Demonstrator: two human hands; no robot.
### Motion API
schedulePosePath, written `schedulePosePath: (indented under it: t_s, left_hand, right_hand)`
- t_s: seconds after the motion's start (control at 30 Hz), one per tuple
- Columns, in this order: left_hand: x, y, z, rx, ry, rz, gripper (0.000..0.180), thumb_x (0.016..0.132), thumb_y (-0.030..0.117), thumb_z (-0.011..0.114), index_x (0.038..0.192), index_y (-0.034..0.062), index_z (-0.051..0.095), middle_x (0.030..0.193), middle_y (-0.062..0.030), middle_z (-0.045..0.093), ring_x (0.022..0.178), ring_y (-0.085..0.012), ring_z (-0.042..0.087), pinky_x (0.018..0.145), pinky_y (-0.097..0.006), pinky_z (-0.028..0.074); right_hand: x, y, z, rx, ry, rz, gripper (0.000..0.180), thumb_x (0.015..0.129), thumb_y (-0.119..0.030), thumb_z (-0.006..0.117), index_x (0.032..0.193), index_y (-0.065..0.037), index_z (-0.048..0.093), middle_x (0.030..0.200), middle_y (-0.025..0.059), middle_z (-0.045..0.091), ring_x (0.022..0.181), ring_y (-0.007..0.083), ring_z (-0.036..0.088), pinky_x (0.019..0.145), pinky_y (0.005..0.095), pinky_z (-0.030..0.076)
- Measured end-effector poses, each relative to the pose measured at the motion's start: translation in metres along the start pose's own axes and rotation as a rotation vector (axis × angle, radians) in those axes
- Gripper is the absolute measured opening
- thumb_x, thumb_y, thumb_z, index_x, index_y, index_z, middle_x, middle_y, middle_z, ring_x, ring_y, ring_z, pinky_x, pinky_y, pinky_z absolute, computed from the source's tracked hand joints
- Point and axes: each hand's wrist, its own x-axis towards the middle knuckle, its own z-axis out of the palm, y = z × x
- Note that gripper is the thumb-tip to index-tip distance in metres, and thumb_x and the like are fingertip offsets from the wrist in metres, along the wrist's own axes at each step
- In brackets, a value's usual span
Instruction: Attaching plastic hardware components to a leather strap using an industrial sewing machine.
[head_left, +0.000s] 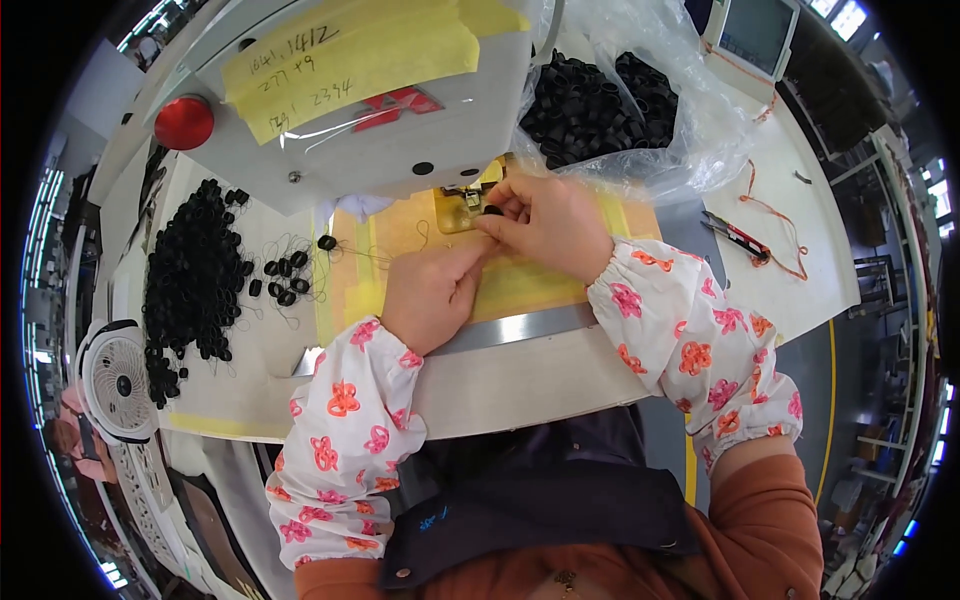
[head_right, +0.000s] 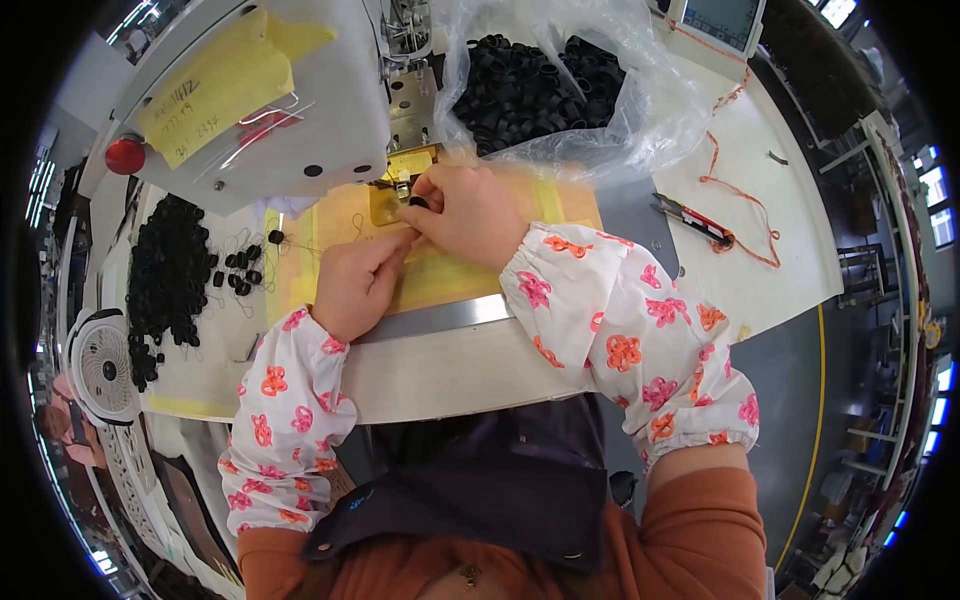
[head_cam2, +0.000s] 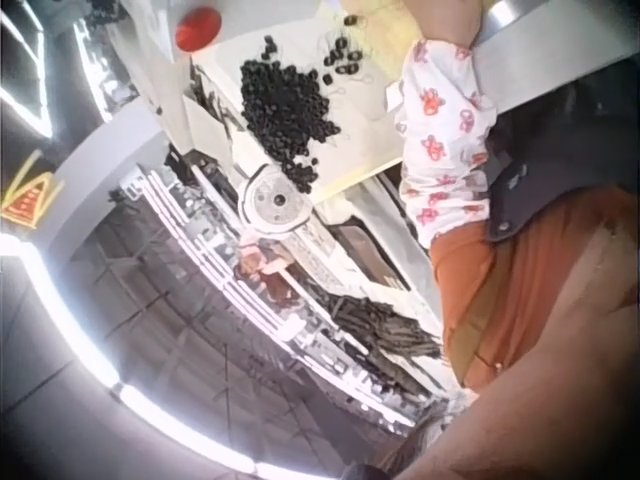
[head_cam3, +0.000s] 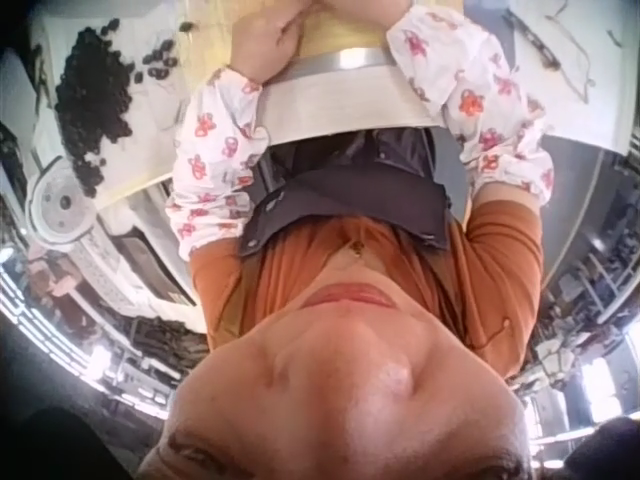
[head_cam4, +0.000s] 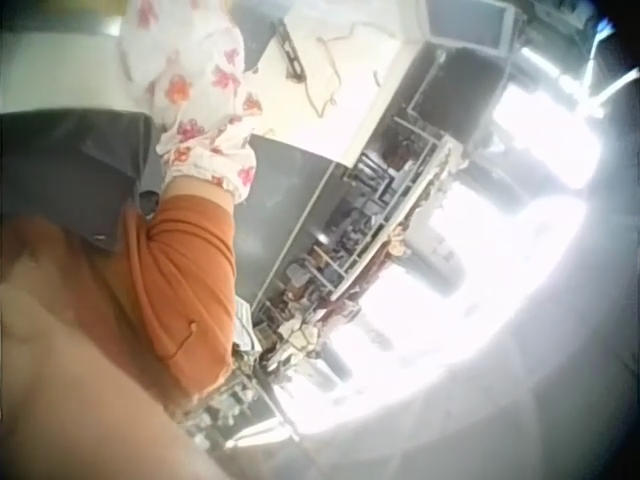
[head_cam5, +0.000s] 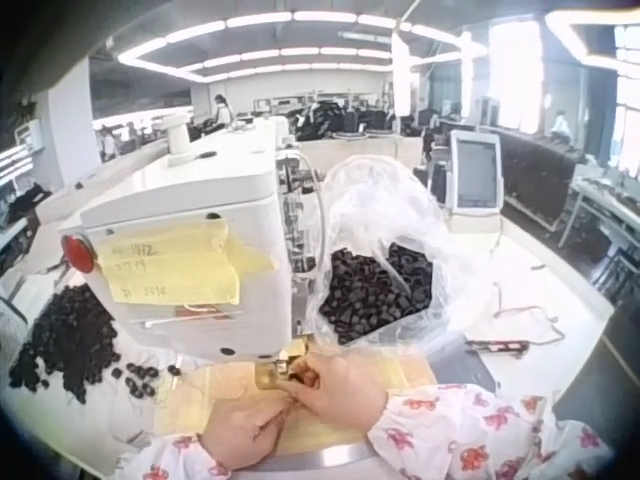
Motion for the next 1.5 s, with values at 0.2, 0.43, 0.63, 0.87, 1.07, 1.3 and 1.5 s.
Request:
schedulePosePath:
  t_s: [0.2, 0.43, 0.63, 0.87, 1.07, 1.3, 1.5]
  left_hand:
    - [0.001, -0.01, -0.004, -0.037, -0.114, 0.083, 0.016, 0.076, 0.01, 0.055, 0.09, 0.012, 0.063, 0.066, -0.0102, 0.058, 0.055, -0.0261, 0.056, 0.048, -0.034, 0.043]
    - [0.016, -0.013, -0.011, -0.304, 0.038, 0.043, 0.015, 0.082, 0.015, 0.053, 0.089, 0.0055, 0.062, 0.069, -0.0083, 0.06, 0.059, -0.02, 0.056, 0.057, -0.027, 0.044]
    - [0.02, -0.031, -0.011, -0.143, -0.173, -0.098, 0.019, 0.083, 0.013, 0.055, 0.096, 0.0014, 0.06, 0.065, -0.0035, 0.056, 0.057, -0.0111, 0.048, 0.056, -0.023, 0.039]
    - [0.019, -0.02, -0.01, -0.392, -0.126, -0.237, 0.023, 0.076, 0.006, 0.062, 0.098, 0.0037, 0.062, 0.054, 0.0036, 0.042, 0.051, -0.0031, 0.037, 0.047, -0.02, 0.031]
    - [0.02, -0.028, -0.004, -0.248, -0.028, -0.296, 0.02, 0.073, 0.02, 0.064, 0.089, 0.009, 0.065, 0.057, -0.0047, 0.057, 0.049, -0.0116, 0.052, 0.048, -0.026, 0.038]
    - [0.032, -0.02, 0.0, -0.174, -0.045, -0.488, 0.023, 0.073, 0.028, 0.062, 0.084, 0.008, 0.065, 0.058, -0.0032, 0.059, 0.05, -0.0128, 0.054, 0.048, -0.025, 0.039]
    - [0.028, -0.023, 0.005, -0.313, 0.063, -0.443, 0.024, 0.076, 0.027, 0.059, 0.085, 0.0059, 0.066, 0.062, -0.0045, 0.062, 0.051, -0.0123, 0.055, 0.051, -0.024, 0.042]
  right_hand:
    - [0.001, 0.0, -0.002, 0.527, -0.257, 0.348, 0.018, 0.076, -0.006, 0.06, 0.091, 0.003, 0.055, 0.068, 0.0055, 0.059, 0.056, 0.0079, 0.056, 0.048, 0.0231, 0.044]
    - [-0.028, -0.021, 0.01, 0.266, -0.384, -0.235, 0.012, 0.077, -0.004, 0.057, 0.088, 0.002, 0.056, 0.067, 0.0047, 0.057, 0.056, 0.0079, 0.054, 0.052, 0.0228, 0.043]
    - [-0.002, -0.013, -0.01, 0.552, -0.35, 0.235, 0.011, 0.081, -0.004, 0.057, 0.089, 0.002, 0.052, 0.068, 0.0048, 0.057, 0.057, 0.0084, 0.054, 0.048, 0.0201, 0.042]
    - [0.007, -0.008, -0.009, 0.558, -0.43, 0.281, 0.016, 0.083, -0.009, 0.055, 0.092, -0.001, 0.044, 0.067, 0.0068, 0.057, 0.049, 0.0079, 0.051, 0.044, 0.0208, 0.042]
    - [-0.001, 0.006, 0.011, 0.124, -0.018, -0.168, 0.013, 0.077, -0.005, 0.061, 0.084, 0.001, 0.053, 0.066, 0.0067, 0.058, 0.055, 0.0116, 0.055, 0.049, 0.0237, 0.043]
    - [0.006, 0.01, 0.013, 0.06, 0.13, -0.258, 0.006, 0.07, 0.0, 0.059, 0.071, 0.002, 0.053, 0.067, 0.0158, 0.055, 0.062, 0.0316, 0.054, 0.054, 0.036, 0.043]
    - [0.01, 0.014, 0.016, 0.021, 0.147, -0.262, 0.009, 0.071, -0.002, 0.062, 0.077, 0.004, 0.058, 0.067, 0.0141, 0.06, 0.059, 0.0215, 0.059, 0.053, 0.0281, 0.046]
